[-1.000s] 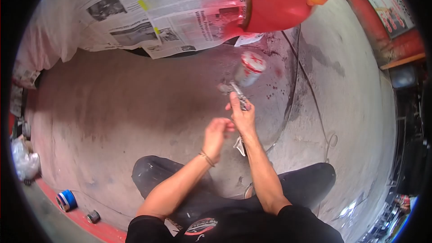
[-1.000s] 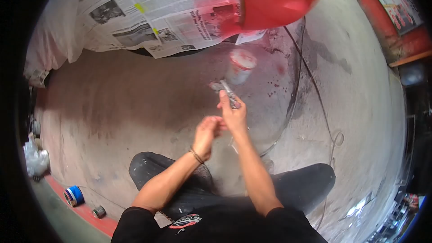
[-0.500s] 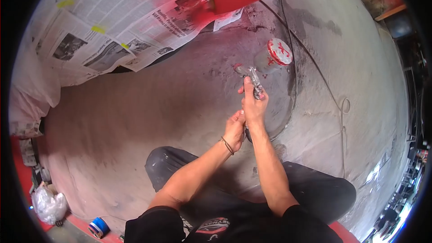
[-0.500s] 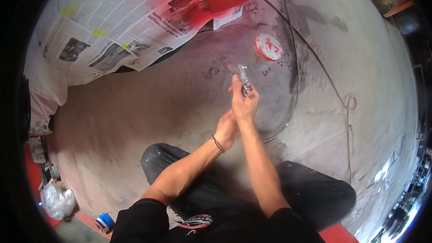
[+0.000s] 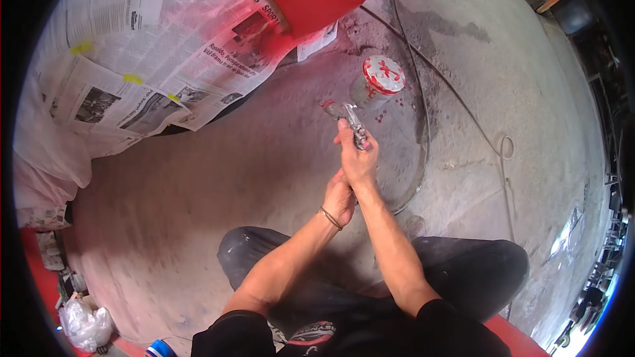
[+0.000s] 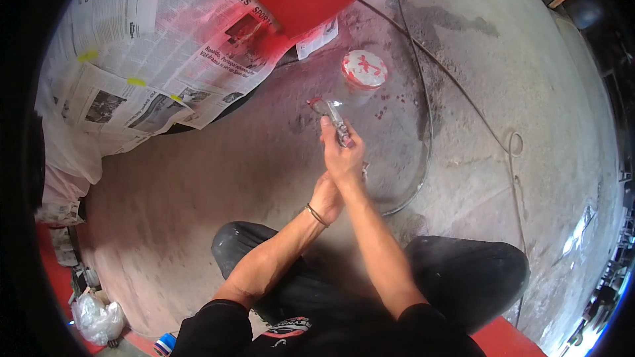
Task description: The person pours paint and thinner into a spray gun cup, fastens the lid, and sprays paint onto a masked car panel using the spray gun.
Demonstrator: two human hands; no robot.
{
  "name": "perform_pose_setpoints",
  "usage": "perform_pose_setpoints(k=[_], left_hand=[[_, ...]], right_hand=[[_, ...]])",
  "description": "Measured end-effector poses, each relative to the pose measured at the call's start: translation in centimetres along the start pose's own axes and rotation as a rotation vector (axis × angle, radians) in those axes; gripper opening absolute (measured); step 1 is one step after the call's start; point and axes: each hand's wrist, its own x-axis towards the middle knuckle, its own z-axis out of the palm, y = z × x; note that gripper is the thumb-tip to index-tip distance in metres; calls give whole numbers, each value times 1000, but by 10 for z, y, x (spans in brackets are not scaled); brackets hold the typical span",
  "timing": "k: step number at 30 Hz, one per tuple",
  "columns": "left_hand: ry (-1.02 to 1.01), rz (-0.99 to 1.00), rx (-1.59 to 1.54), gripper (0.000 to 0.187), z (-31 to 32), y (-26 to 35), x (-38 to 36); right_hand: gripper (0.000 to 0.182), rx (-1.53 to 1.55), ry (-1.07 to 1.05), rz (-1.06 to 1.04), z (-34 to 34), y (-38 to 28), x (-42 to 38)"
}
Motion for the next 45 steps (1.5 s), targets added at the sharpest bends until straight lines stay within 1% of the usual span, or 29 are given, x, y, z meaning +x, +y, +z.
perform_pose_setpoints(k=[4,7,10,11,12,13,14,15,17,18,20,21,23,24,25,27,28,30,31,32,33,35,36,39,40,43,44,45], left_hand=[[21,-15,57,26,17,-10,11],[193,-48,210,31,18,-19,21],[343,15,913,39,-1,-45,31],[195,-30,1227,40,-5,-47,31],[31,-84,1536,42,-6,-43,28],[-145,-146,1840,43,11,-34,21],[-204,-278,1931,41,30,-31,13],[-272,-215,1980,41,42,-35,9],[-406,-91,2076,40,61,-46,-1],[-407,-53,2155,39,87,-41,-13],[-427,20,2304,39,162,-32,-51],[-433,52,2323,39,191,-31,-67],[-476,151,2332,37,239,-27,-95],[-499,170,2233,36,258,-22,-105],[-524,198,2135,34,270,-16,-110],[-524,139,2055,32,271,-6,-116],[-528,116,2014,31,270,-2,-117],[-488,173,2093,30,243,-5,-108],[-468,203,2130,30,229,-7,-103],[-429,166,2187,31,218,-11,-101],[-447,102,2208,31,213,-11,-97],[-491,-29,2258,32,210,-12,-87],[-536,-112,2231,36,210,-12,-78],[-644,-118,2270,39,191,-20,-49],[-656,-202,2320,42,191,-18,-41],[-766,-301,2370,41,178,-19,-13],[-813,-356,2375,40,175,-20,0],[-818,-359,2378,39,178,-18,5]], right_hand=[[41,0,10,-42,-21,5,16],[41,-31,-24,-71,-41,8,35],[42,-13,-99,-73,-62,16,62],[42,4,-136,-72,-66,18,73],[49,12,-127,-105,-70,5,80],[49,24,-133,-102,-74,5,95],[48,39,-139,-102,-81,5,112],[48,57,-143,-98,-87,5,129],[42,117,-53,-94,-100,1,158],[40,148,-10,-88,-101,-2,172],[39,194,172,-217,-97,6,196],[39,209,265,-273,-96,11,201],[40,261,150,-179,-100,5,194],[41,285,90,-137,-103,-1,187],[41,240,-23,-88,-108,-12,179],[41,131,-242,1,-126,-32,159],[41,114,-261,1,-132,-40,154],[41,79,-284,-11,-143,-55,157],[40,80,-220,-46,-147,-56,165],[39,79,-161,-78,-151,-56,172],[38,79,-104,-106,-151,-63,174],[36,127,65,-289,-145,-76,171],[34,152,153,-386,-144,-87,169],[31,13,14,-233,-158,-108,151],[30,43,-22,-155,-158,-118,141],[29,166,-284,3,-167,-140,122],[39,164,-267,-92,-159,-149,121],[38,122,-227,-134,-156,-149,125]])
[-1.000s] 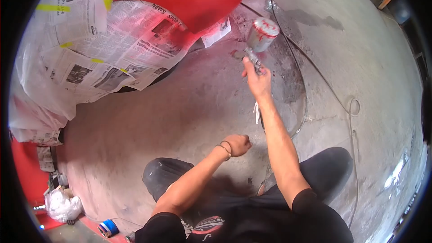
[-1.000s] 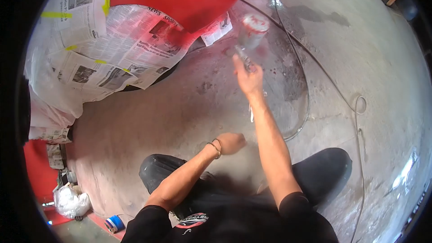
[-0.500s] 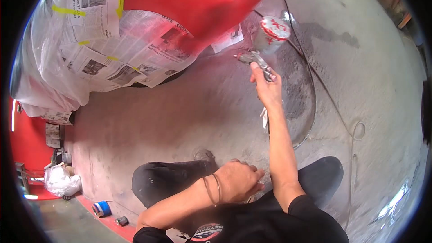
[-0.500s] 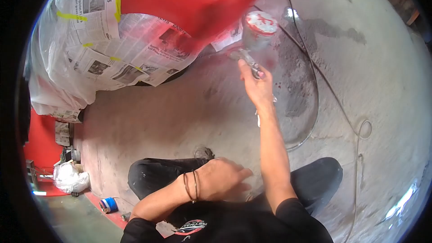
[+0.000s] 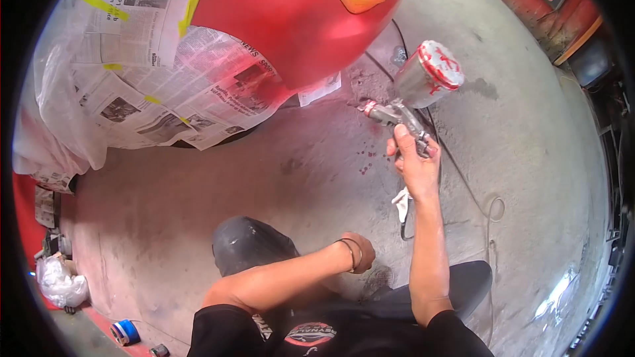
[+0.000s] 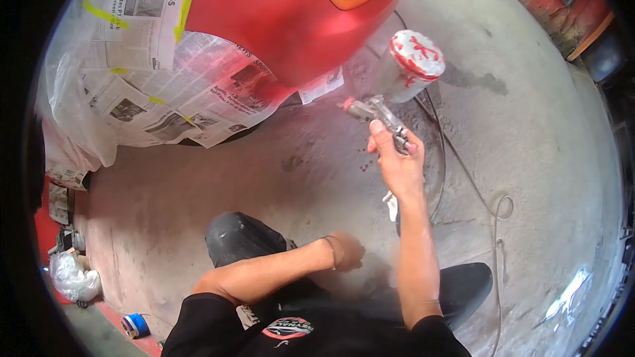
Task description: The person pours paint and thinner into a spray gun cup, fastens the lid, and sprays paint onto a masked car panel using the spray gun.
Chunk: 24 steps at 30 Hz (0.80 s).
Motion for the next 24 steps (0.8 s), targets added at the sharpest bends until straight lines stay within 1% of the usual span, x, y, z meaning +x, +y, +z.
perform_pose_setpoints(k=[2,3,6,7,10,11,14,15,18,20,23,24], left_hand=[[-3,3,5,39,-9,-4,2],[8,14,11,39,-10,-8,5],[18,48,38,40,-9,-24,13],[9,61,52,40,-9,-30,14],[11,86,77,40,-5,-46,18],[17,92,83,40,-3,-52,19],[27,111,96,38,7,-75,31],[31,116,98,37,9,-81,32],[51,137,92,37,10,-100,32],[68,171,79,39,7,-112,26],[109,178,20,31,-9,-127,1],[128,207,16,31,-4,-137,5]], right_hand=[[37,-102,63,-82,-4,1,12],[35,-150,124,-101,-3,-2,18],[34,-210,304,-266,8,-6,34],[32,-234,305,-288,16,-13,31],[29,-289,283,-222,38,-20,26],[27,-262,232,-157,47,-24,20],[26,-144,45,-172,77,-34,1],[28,-53,25,-41,86,-43,-4],[24,-101,-64,-39,94,-58,-5],[24,-171,64,-132,102,-59,3],[25,-303,308,-250,110,-60,16],[26,-322,371,-352,116,-60,20]])
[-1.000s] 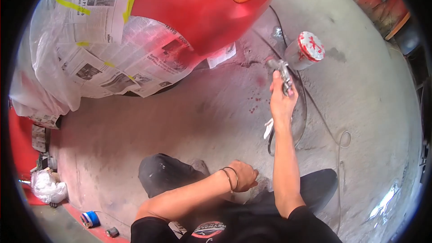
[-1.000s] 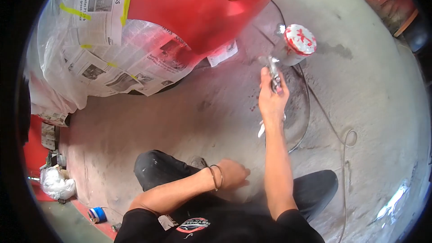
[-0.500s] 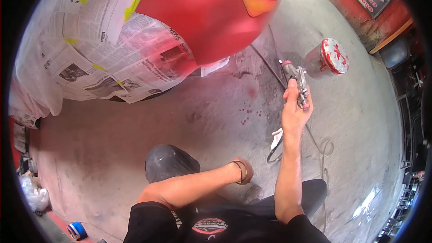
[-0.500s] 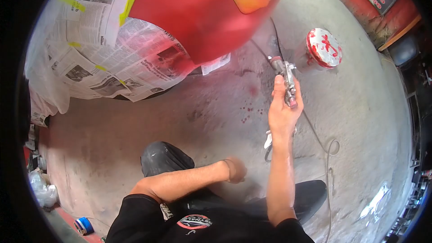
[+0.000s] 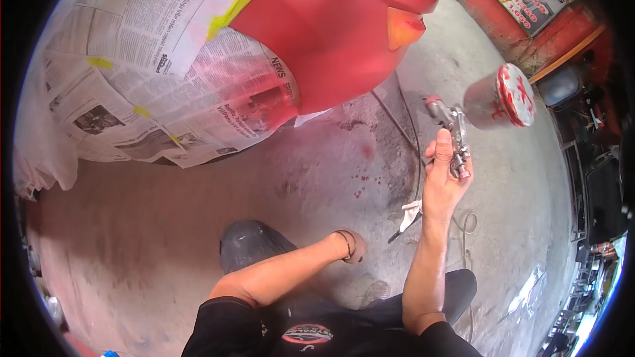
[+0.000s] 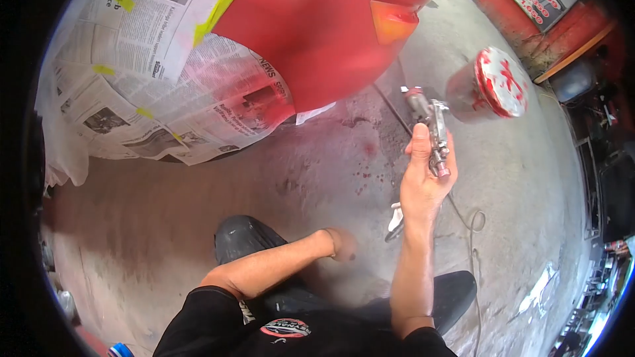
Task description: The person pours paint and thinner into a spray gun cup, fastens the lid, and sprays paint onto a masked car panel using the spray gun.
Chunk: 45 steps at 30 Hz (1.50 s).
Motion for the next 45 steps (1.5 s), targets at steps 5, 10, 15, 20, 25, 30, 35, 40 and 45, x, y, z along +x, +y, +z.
perform_pose_setpoints(k=[5,10,15,20,25,30,35,40,45], left_hand=[[65,11,-35,43,4,-52,-5],[249,-9,-78,46,-17,-59,-51],[398,8,-282,38,23,-56,-81],[431,-15,-324,37,63,-94,-58],[519,-118,-354,36,57,-110,-59],[523,-169,-348,37,69,-125,-41],[490,-190,-341,35,57,-115,-46],[504,-170,-337,34,51,-103,-52],[472,-209,-265,36,47,-105,-46]], right_hand=[[29,32,25,-111,23,-22,-21],[35,245,-301,195,32,-95,-60],[27,158,-190,90,27,-104,-34],[30,-35,168,-49,20,-99,15],[29,-13,231,-219,40,-114,16],[28,247,-176,1,52,-148,-26],[37,230,-361,71,38,-163,-15],[31,45,77,-39,34,-154,38],[32,-62,297,-361,41,-142,56]])
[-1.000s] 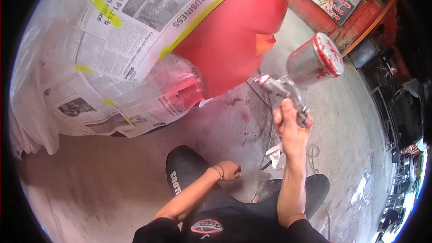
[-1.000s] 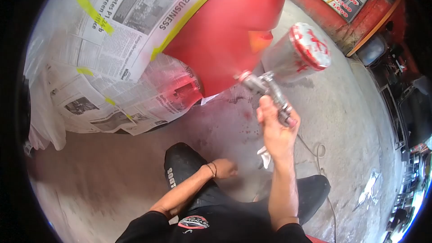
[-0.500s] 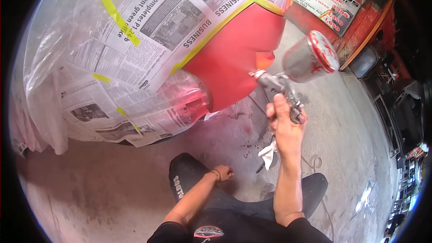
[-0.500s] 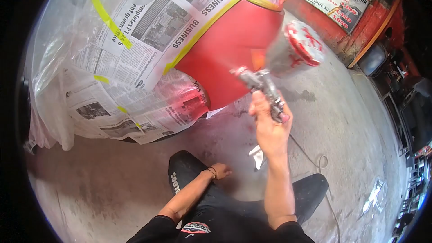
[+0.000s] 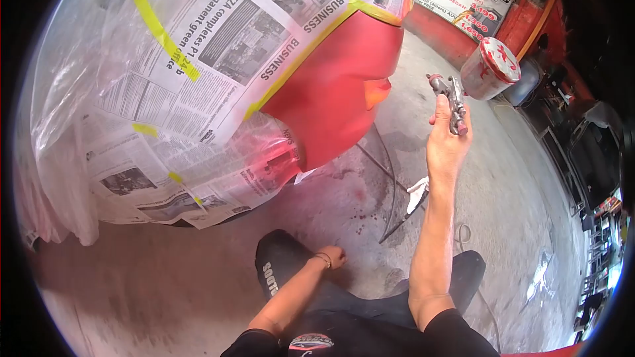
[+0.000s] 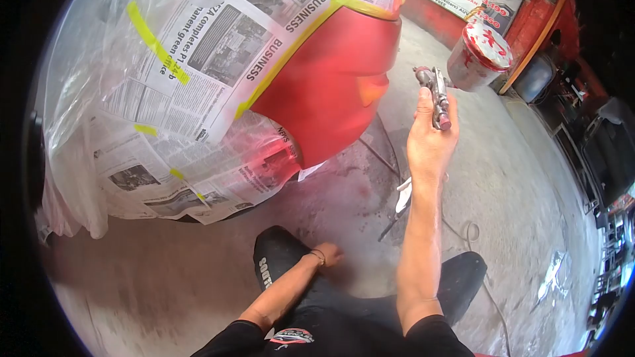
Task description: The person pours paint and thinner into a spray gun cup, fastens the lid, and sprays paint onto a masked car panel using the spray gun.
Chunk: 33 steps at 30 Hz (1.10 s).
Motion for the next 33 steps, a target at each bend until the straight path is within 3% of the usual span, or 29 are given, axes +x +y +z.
perform_pose_setpoints(k=[2,5,8,10,13,16,19,22,25,30,33], left_hand=[[48,-52,-16,37,-5,8,5],[284,-121,-180,38,-1,20,23],[590,-53,-377,36,-8,40,30],[712,74,-453,34,-11,51,42],[626,49,-522,32,-24,75,59],[689,27,-419,33,-33,100,78],[593,-110,-220,34,-42,115,98],[382,-283,51,36,-56,123,103],[171,-487,137,38,-105,168,78],[437,-527,268,33,-118,227,62],[544,-555,228,34,-124,272,67]], right_hand=[[33,60,-48,20,-1,-10,-4],[31,364,-378,440,-16,-78,-11],[32,510,-548,513,-22,-84,9],[32,398,-514,406,-19,-86,31],[31,354,-449,308,-12,-55,76],[34,290,-310,276,-15,3,119],[37,120,-143,40,-24,65,142],[37,250,-240,217,-55,73,138],[34,561,-504,374,-79,58,140],[33,792,-915,368,-88,80,179],[35,730,-912,286,-71,119,218]])
